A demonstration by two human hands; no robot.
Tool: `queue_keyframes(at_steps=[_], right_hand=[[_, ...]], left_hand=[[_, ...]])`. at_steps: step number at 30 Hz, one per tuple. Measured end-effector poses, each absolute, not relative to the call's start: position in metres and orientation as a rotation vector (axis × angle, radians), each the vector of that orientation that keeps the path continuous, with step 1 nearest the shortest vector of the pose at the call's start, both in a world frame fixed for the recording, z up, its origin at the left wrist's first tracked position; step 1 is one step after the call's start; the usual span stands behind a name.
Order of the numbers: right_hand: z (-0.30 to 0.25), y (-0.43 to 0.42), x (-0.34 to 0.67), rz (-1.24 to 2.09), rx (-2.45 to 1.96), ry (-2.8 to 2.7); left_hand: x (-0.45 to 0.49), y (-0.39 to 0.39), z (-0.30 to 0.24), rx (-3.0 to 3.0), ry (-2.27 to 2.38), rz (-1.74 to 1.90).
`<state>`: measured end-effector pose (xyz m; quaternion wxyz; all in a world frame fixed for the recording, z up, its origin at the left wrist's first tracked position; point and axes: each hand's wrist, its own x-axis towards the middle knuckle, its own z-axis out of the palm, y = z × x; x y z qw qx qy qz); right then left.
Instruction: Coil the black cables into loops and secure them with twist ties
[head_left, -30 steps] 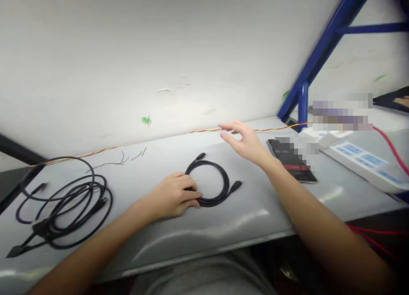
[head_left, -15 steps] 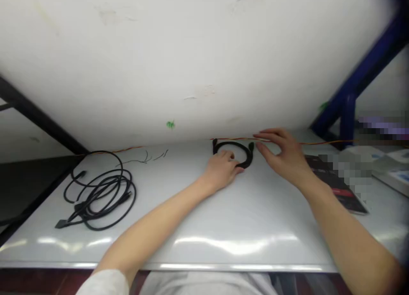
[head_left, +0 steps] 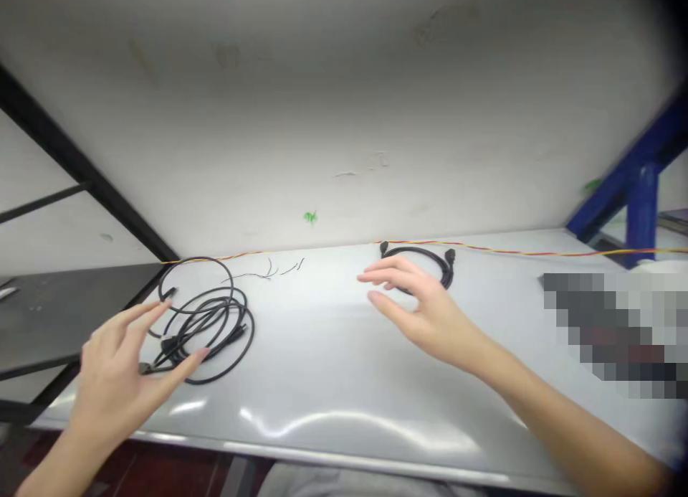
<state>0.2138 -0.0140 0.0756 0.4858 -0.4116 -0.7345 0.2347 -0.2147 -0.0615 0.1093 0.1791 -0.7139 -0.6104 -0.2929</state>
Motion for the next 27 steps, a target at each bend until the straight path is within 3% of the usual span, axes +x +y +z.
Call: queue_keyframes(at_steps=[4,12,19,27], right_hand=[[0.081,-0.005,0.138,0.763,-0.818,-2.027],[0.050,0.016,0.046,0.581,-0.761,-2.467],[0.029,0.011,0.045,0.453,-0.672,-2.576],[0.024,0.014,0.083,0.606,-0.738,-2.458]], left_hand=[[-0.275,-0.061,0.087,-1.997,-2.112,-0.917],[-0.275,-0.029,0.097,-2.395,-2.163,-0.694],[-0.255,-0.004,0.098,-2.243,-1.951,-1.541],[-0.233,0.034,0.135,-1.835,-1.533,-1.738]])
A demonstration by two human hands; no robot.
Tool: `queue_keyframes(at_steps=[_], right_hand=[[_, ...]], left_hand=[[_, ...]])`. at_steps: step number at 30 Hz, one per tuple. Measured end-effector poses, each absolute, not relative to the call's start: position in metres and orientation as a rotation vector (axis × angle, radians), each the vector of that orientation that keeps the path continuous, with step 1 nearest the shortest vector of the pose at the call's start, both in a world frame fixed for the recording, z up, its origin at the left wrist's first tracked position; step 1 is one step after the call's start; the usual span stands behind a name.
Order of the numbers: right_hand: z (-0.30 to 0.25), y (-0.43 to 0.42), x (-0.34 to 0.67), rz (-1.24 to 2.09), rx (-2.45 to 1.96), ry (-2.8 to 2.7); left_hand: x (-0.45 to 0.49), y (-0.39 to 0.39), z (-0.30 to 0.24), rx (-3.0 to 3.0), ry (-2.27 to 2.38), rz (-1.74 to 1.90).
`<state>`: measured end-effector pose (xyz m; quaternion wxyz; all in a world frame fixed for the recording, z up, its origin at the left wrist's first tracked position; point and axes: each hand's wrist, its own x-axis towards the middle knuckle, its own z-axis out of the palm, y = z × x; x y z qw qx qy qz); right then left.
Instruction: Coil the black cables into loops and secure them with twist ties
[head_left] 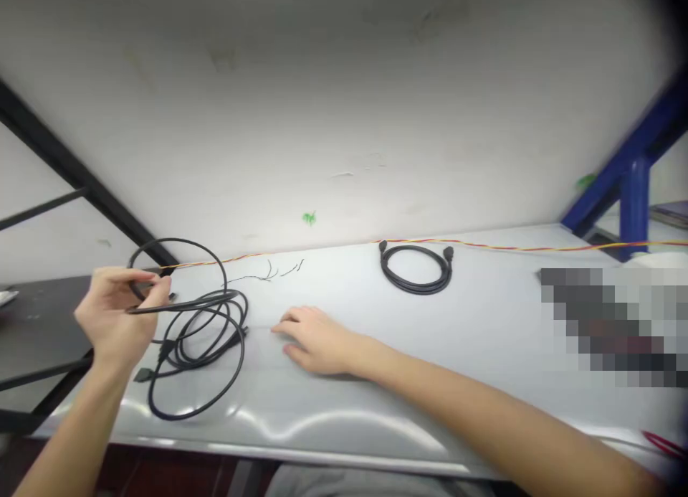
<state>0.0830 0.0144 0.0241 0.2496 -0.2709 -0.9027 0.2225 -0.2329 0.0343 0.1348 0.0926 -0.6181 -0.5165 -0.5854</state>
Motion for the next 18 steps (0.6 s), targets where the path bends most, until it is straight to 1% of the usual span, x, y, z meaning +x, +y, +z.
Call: queue_keyframes(at_steps=[4,8,10,14,18], right_hand=[[0.022,0.011,0.107,0.688,-0.765,-2.387],[0.027,0.002,0.125,0.827,-0.811,-2.282],[0.034,-0.003,0.130,0.994,-0.844,-2.159],[0.049,-0.009,0.135,1.463,-0.848,-1.882],[0.061,-0.005,0.140,1.804,-0.628,-1.747]], left_hand=[[-0.212,0.052,0.154,-1.992,-1.404,-1.999],[-0.167,0.054,0.177,-2.077,-1.216,-2.128],[-0.142,0.050,0.188,-2.161,-1.110,-2.135],[-0.101,0.040,0.204,-2.116,-0.880,-2.128],[-0.072,0.032,0.204,-1.997,-0.733,-2.118]])
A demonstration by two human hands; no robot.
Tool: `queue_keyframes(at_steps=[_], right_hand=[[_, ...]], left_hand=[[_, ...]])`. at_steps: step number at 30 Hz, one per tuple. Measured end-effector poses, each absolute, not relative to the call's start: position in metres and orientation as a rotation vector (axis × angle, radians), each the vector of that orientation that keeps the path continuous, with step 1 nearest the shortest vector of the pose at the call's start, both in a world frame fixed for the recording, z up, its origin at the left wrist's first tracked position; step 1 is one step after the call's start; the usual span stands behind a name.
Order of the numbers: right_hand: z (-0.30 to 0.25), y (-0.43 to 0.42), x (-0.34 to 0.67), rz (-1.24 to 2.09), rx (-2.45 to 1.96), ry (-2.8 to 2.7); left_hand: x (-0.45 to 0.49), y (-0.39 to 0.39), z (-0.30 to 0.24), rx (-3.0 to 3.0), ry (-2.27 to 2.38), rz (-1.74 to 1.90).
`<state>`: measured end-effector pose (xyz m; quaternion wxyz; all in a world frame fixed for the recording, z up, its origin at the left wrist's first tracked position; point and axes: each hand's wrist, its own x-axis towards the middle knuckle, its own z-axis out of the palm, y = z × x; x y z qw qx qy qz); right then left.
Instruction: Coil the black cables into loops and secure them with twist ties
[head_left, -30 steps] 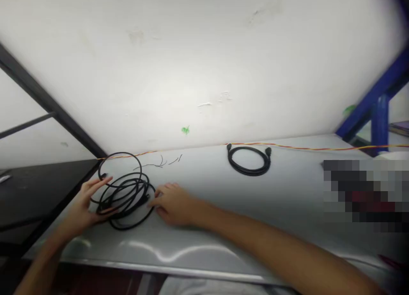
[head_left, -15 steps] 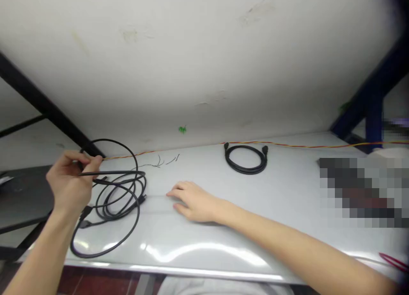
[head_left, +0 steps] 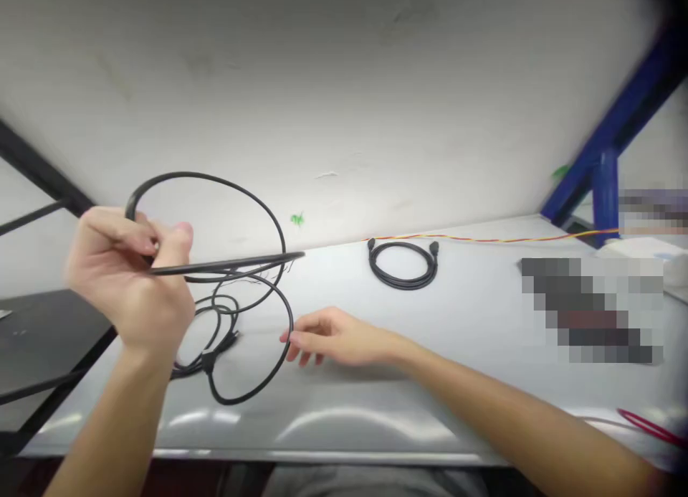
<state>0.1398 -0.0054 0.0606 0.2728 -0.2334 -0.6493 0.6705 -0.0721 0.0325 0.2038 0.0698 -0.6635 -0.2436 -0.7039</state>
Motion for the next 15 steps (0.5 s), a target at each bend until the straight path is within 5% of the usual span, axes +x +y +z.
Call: queue_keyframes(at_steps=[5,15], right_hand=[[0.067,0.004,0.166,2.011,-0.603,-1.406],[0.054,0.022,0.242,1.972,-1.136,-1.397]], left_hand=[[-0.044,0.018,0.189,-2.035,-0.699,-2.082],[-0.032,-0.026,0.132,-2.657,-0.628,-1.356]])
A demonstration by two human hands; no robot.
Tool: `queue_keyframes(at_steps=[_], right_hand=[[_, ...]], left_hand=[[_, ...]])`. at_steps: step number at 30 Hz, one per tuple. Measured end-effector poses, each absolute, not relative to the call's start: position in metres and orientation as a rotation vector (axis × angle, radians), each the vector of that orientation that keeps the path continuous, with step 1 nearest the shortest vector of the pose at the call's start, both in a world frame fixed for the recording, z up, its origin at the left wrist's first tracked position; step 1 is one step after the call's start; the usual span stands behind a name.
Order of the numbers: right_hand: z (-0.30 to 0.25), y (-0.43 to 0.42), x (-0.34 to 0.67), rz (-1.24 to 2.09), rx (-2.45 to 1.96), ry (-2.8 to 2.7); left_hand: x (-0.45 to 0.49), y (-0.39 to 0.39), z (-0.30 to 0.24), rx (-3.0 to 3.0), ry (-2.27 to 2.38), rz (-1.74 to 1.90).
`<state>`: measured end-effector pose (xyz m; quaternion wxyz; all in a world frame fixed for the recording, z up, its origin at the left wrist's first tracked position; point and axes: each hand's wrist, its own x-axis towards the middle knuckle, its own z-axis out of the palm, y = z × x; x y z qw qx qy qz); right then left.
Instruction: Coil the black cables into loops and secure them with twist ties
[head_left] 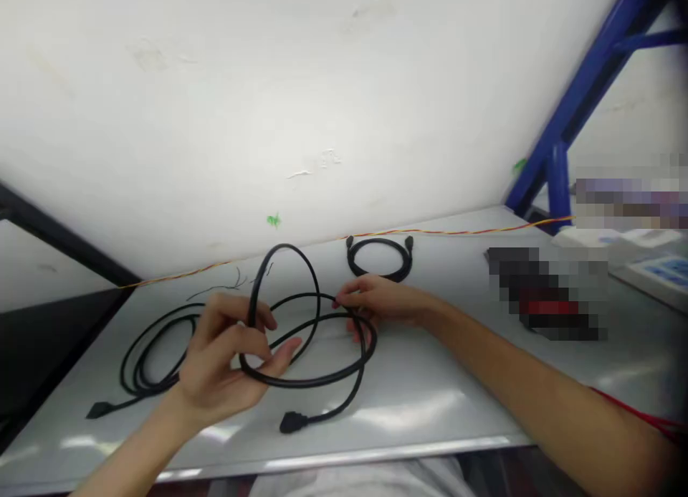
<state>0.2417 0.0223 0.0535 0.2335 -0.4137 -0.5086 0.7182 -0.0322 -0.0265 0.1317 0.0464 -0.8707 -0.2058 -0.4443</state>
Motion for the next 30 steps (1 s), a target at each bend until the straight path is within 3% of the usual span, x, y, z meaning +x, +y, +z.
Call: queue_keyframes(at_steps=[9,12,20,25,30], right_hand=[[0.041,0.031,0.249,1.829,-1.274,-1.387],[0.036,0.034,0.249,1.785,-1.293,-1.384],[0.030,0.038,0.249,1.695,-1.286,-1.421],[0.033,0.036,0.247,1.603,-1.315,-1.458],[0.034,0.038,0.248,1.504,-1.389,-1.457]], left_hand=[[-0.017,-0.049,0.116,-3.145,-0.302,-0.609],[-0.011,-0.049,0.098,-3.107,-0.186,-0.576],[-0.036,-0.051,0.074,-3.022,-0.699,-1.145],[-0.047,-0.055,0.072,-2.672,-1.388,-1.819],[-0.066,-0.052,0.074,-2.305,-2.014,-1.773]])
